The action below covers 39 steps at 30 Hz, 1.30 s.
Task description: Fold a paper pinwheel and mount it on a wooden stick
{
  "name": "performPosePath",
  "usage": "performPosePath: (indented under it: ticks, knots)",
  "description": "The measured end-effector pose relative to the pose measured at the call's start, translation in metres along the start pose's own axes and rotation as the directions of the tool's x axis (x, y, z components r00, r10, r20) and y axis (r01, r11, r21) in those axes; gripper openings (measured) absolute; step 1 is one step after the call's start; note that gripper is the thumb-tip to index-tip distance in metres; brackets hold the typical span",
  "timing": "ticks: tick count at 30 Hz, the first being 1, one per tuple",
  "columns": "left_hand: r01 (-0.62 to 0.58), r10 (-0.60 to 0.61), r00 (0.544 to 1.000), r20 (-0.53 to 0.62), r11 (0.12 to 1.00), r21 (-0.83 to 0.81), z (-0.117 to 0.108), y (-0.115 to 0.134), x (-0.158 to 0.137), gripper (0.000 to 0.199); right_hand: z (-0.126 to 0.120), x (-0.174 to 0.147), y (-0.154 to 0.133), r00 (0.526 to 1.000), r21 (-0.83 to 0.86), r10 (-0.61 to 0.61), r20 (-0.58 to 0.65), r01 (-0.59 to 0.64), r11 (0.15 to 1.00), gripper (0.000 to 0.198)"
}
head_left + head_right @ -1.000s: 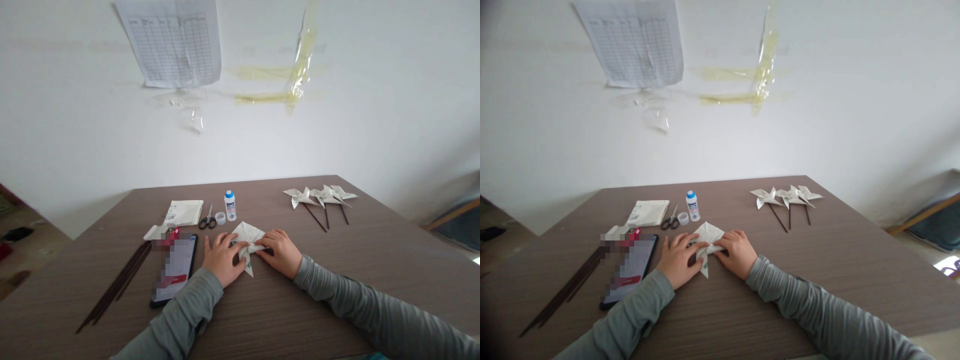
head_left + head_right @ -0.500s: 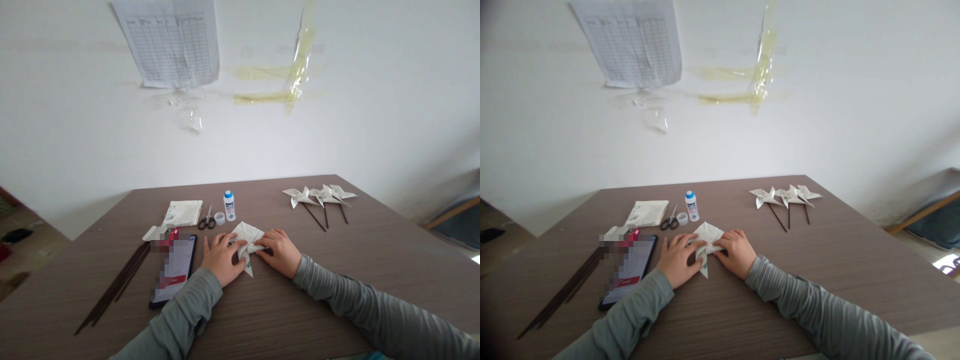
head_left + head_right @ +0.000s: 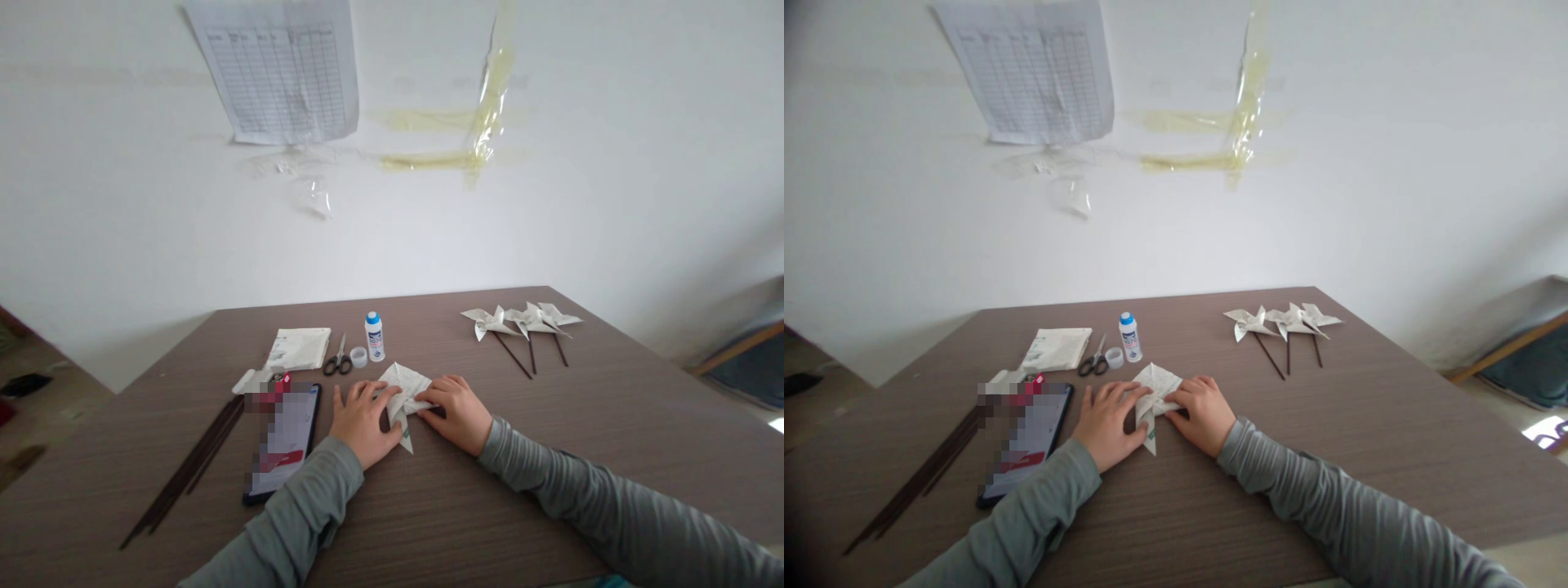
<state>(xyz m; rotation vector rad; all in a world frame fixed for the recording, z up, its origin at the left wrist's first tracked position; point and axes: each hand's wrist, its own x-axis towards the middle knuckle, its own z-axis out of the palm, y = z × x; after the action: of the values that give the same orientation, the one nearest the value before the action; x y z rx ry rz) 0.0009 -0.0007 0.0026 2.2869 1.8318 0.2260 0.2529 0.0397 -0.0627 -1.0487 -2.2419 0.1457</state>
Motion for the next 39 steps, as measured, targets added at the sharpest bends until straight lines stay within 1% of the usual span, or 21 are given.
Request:
performPosePath:
  ticks: [2, 10, 20, 26, 31, 39]
  knots:
    - [0.005, -0.005, 1.0, -0.006, 1.0, -0.008, -0.0004, 0.0004, -0.0004, 0.066, -0.0003, 0.0001, -0.0008, 1.0, 0.001, 0.003, -0.001, -0.003, 1.0, 0.015]
    - [-0.02, 0.019, 1.0, -0.017, 1.0, -0.021, 0.0003, -0.0015, -0.0006, 0.056, 0.0022, -0.0001, 0.0018, 1.0, 0.003, -0.011, -0.019, 0.011, 1.0, 0.016]
    - [-0.015, 0.014, 1.0, -0.008, 1.0, -0.023, -0.0006, -0.0012, 0.0006, 0.057, 0.0006, 0.0001, 0.0006, 1.0, 0.004, 0.006, -0.002, -0.006, 1.0, 0.016]
    - [-0.002, 0.001, 0.999, -0.036, 1.0, -0.03, 0.0037, -0.0019, 0.0009, 0.062, -0.0007, -0.0001, 0.0003, 1.0, 0.013, 0.008, -0.003, -0.008, 1.0, 0.016]
    - [0.002, -0.002, 1.0, 0.015, 1.0, -0.008, 0.0005, 0.0004, -0.0006, 0.061, 0.0007, 0.0002, 0.0018, 1.0, 0.015, -0.003, -0.017, 0.003, 1.0, 0.014]
    - [-0.016, 0.016, 1.0, 0.017, 1.0, -0.003, -0.0019, 0.0005, 0.0001, 0.054, 0.0007, 0.0009, 0.0009, 1.0, 0.016, 0.008, -0.016, -0.008, 1.0, 0.017]
